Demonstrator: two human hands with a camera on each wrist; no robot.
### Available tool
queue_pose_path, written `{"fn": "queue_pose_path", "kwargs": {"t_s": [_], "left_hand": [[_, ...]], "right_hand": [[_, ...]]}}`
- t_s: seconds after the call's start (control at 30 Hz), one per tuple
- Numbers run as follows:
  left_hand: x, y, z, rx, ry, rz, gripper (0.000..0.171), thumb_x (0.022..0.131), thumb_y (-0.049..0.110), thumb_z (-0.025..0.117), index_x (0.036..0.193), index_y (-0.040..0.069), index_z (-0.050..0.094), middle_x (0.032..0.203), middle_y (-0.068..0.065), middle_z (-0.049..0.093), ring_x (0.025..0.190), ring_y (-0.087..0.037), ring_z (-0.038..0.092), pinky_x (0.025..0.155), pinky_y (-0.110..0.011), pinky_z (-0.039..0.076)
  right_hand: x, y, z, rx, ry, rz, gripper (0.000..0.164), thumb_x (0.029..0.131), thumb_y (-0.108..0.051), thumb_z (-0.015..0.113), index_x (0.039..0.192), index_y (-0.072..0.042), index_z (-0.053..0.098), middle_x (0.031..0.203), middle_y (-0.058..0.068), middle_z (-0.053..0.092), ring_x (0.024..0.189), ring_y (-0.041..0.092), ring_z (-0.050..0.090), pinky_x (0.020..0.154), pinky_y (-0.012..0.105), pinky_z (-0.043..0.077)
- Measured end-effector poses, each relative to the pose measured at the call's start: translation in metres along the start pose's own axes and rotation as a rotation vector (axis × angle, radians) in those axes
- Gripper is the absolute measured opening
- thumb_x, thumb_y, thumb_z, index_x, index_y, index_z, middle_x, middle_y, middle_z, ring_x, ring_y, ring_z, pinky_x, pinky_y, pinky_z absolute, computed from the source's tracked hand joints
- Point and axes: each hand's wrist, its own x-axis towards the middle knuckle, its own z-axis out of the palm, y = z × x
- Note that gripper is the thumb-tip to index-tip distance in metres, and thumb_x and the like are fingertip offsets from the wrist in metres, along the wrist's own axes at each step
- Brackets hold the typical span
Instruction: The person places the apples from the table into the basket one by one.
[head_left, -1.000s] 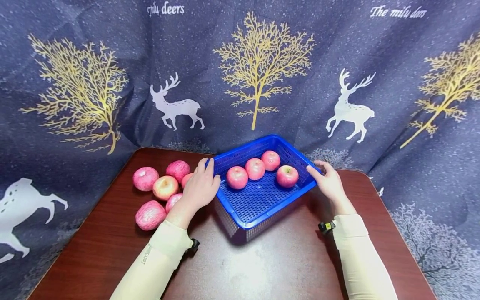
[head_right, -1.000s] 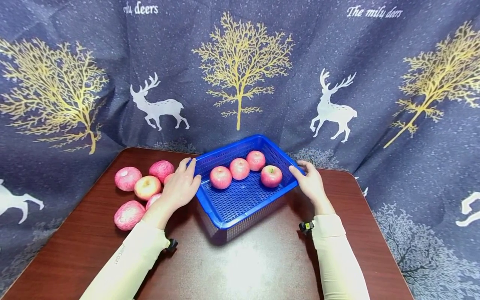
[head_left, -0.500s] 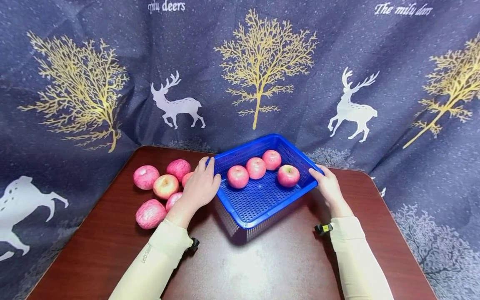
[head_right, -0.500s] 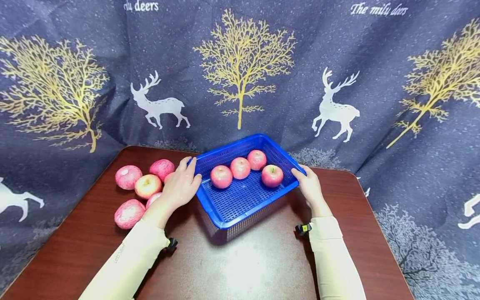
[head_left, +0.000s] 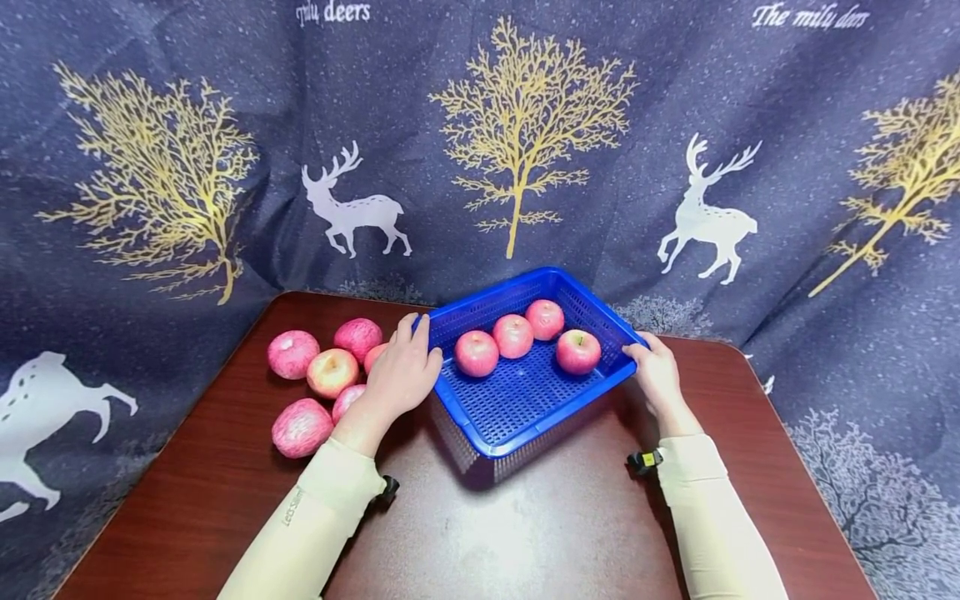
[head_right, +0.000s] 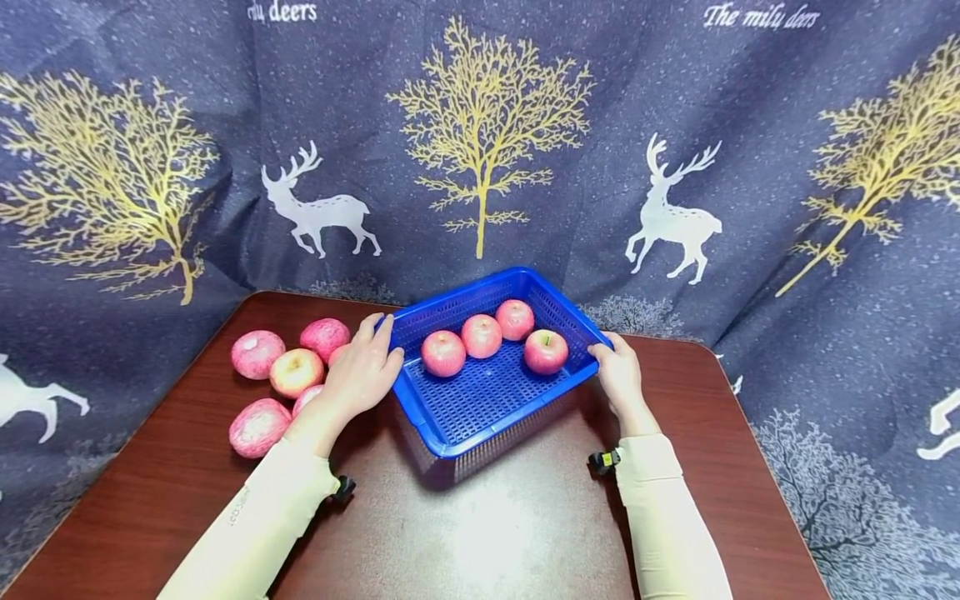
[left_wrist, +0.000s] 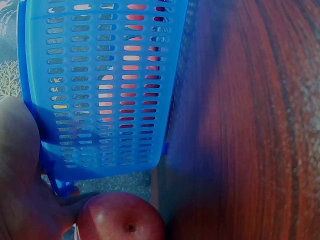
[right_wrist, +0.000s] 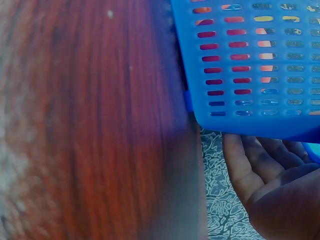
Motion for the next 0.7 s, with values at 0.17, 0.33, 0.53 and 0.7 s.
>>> {"fn": "queue_pose_path", "kwargs": {"t_s": [0.17, 0.33, 0.53, 0.7], "left_hand": [[-0.0004, 0.0003, -0.0003, 0.001, 0.007, 0.002, 0.068, 0.111, 0.031, 0.054, 0.167, -0.007, 0.041, 0.170, -0.031, 0.036, 0.147, -0.048, 0.052, 0.116, -0.062, 0.048], [-0.0010, 0.0001, -0.0001, 0.003, 0.015, 0.008, 0.069, 0.111, 0.031, 0.055, 0.166, -0.007, 0.042, 0.169, -0.031, 0.037, 0.150, -0.048, 0.049, 0.117, -0.062, 0.047], [-0.0005, 0.0005, -0.0004, -0.006, 0.027, 0.013, 0.069, 0.111, 0.030, 0.054, 0.168, -0.005, 0.040, 0.169, -0.031, 0.037, 0.148, -0.049, 0.050, 0.116, -0.063, 0.047], [-0.0012, 0.0013, -0.0022, -0.012, 0.022, 0.010, 0.070, 0.111, 0.032, 0.055, 0.169, -0.003, 0.039, 0.170, -0.031, 0.037, 0.149, -0.049, 0.049, 0.117, -0.063, 0.046]], "right_hand": [[0.0002, 0.0007, 0.0025, -0.067, 0.040, -0.006, 0.040, 0.105, -0.016, 0.058, 0.140, 0.002, 0.070, 0.129, 0.025, 0.069, 0.102, 0.023, 0.063, 0.088, 0.025, 0.048], [0.0011, 0.0019, 0.0040, -0.078, 0.054, 0.000, 0.041, 0.104, -0.017, 0.058, 0.139, 0.002, 0.069, 0.132, 0.026, 0.068, 0.107, 0.027, 0.062, 0.091, 0.028, 0.046], [0.0006, 0.0014, 0.0036, -0.061, 0.041, -0.011, 0.040, 0.105, -0.015, 0.058, 0.138, 0.003, 0.068, 0.132, 0.026, 0.067, 0.109, 0.027, 0.060, 0.091, 0.027, 0.045], [0.0005, 0.0019, 0.0034, -0.052, 0.026, -0.012, 0.040, 0.105, -0.015, 0.058, 0.140, 0.003, 0.068, 0.132, 0.026, 0.066, 0.107, 0.024, 0.061, 0.091, 0.026, 0.046]]}}
